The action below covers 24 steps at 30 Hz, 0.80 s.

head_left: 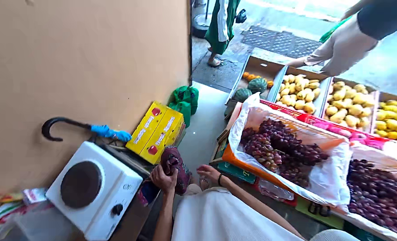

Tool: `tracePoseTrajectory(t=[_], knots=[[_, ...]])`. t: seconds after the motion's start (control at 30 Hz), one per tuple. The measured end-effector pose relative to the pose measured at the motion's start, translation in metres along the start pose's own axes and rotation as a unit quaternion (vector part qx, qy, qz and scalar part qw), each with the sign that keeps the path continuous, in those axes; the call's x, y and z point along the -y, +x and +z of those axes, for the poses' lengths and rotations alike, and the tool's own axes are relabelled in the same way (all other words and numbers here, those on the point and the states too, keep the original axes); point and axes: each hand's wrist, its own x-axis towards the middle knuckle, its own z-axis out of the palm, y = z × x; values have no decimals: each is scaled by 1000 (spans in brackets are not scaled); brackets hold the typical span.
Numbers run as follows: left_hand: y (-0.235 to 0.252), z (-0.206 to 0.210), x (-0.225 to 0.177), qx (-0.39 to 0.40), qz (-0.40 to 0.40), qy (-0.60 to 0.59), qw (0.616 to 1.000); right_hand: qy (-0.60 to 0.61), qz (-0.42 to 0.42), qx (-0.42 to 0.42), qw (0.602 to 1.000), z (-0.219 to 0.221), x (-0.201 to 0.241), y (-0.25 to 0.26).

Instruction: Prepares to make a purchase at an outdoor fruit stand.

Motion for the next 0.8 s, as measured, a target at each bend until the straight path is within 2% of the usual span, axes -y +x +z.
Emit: tracePoseTrajectory(t=[0.13, 0.3, 0.47, 0.57, 0.67, 0.8], knots=[[47, 24, -39, 19, -22, -188, 982, 30, -104, -16, 994, 4, 59, 5], [108, 52, -79, 78, -140, -448, 879, 19, -177, -52, 983, -30, 93, 54], [191, 94, -112, 116, -295, -567, 760, 152, -178, -112, 966, -79, 148, 100], [233, 130, -117, 110, -369, -617, 687, 254, -115, -144, 950, -104, 199, 115], [269, 164, -120, 122, -413, -622, 654, 286, -85, -172, 939, -127, 233, 155], [314, 208, -134, 165, -430, -639, 616, 282, -59, -224, 931, -162, 243, 210]])
